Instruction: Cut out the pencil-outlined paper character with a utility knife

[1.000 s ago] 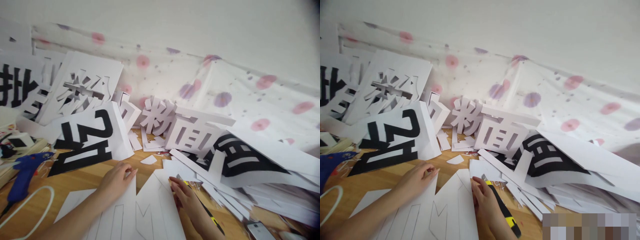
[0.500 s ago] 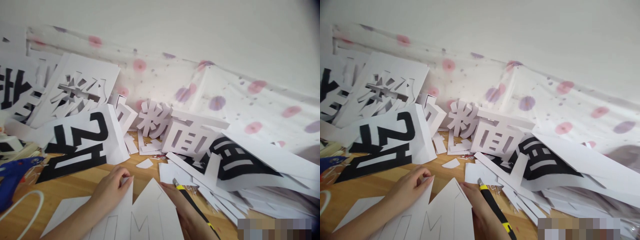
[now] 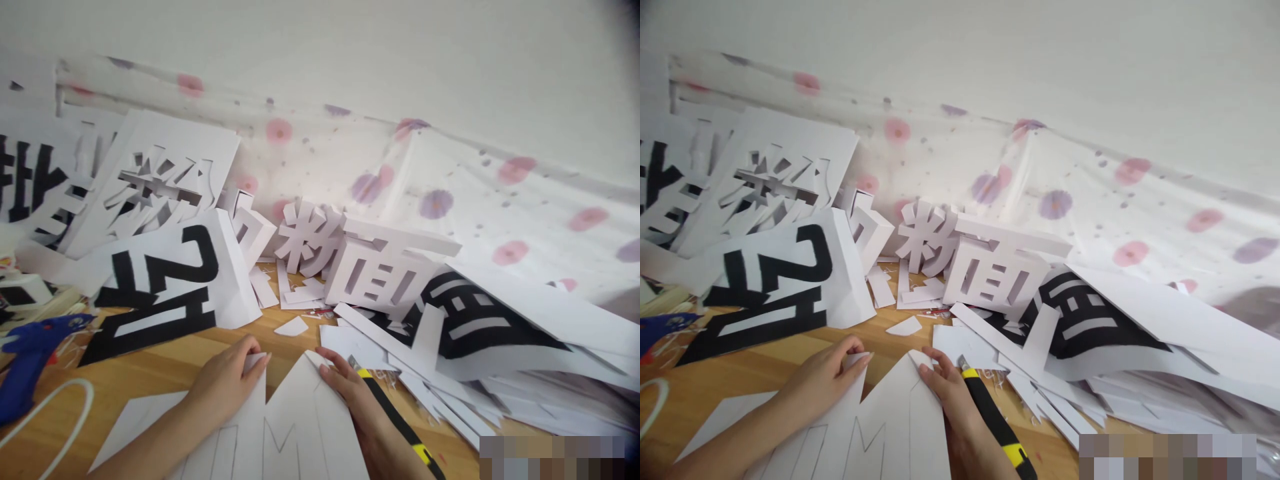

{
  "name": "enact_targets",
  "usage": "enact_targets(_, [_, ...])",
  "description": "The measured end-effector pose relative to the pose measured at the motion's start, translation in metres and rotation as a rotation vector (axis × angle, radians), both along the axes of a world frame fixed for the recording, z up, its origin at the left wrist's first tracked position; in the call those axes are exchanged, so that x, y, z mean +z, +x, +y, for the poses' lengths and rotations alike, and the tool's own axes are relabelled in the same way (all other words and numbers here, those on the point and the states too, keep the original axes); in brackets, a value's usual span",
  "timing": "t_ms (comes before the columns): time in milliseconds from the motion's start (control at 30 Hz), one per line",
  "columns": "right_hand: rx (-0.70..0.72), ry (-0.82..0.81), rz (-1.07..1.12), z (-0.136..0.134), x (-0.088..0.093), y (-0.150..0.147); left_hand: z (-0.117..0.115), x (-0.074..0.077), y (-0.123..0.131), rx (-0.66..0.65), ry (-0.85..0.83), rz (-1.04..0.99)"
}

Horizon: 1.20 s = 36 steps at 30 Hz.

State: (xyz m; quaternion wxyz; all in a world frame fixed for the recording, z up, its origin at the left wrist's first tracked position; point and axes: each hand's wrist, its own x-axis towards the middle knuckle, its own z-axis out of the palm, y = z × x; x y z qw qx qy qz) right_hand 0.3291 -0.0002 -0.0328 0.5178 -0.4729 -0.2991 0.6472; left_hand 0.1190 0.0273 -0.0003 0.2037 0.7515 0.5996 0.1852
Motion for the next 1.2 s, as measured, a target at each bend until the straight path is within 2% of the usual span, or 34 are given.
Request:
enact_targets(167, [-0.050,0.196,-0.130,0.001,-0.006,-0.002,0.001,-0.001,0.000,0.006,-0.038,0.010])
enact_targets(300, [-0.118,0.279,-0.254,0.002,-0.004,0.000,0.000,0.000,0.000,0.012,-0.051,0.026])
enact_targets(433, [-0.159,0.300,-0.296,0.006,0.000,0.010,0.000,0.000,0.002,0.005,-0.066,0.041])
enact_targets(633, [-0.125,0.258,-0.332,0.006,0.000,0.017,0.001,-0.004,0.002,0.007,-0.065,0.038])
enact_targets(700, [-0.130,0.245,-0.289,0.007,0.002,0.020,0.000,-0.004,0.001,0.004,-0.060,0.036])
enact_targets(867, [-0.269,0.198,0.002,0.010,0.008,0.027,-0.001,-0.002,0.002,0.003,-0.062,0.021])
enact_targets(933, [-0.171,0.136,-0.081,0.005,0.009,0.027,-0.001,-0.001,0.002,0.005,-0.057,0.016])
enact_targets(1067, [0.165,0.016,-0.269,-0.011,0.011,0.022,-0.002,0.002,0.003,0.006,-0.049,0.007])
enact_targets(1200, [0.303,0.016,-0.353,-0.013,0.009,0.018,-0.004,0.003,0.002,0.013,-0.042,0.009])
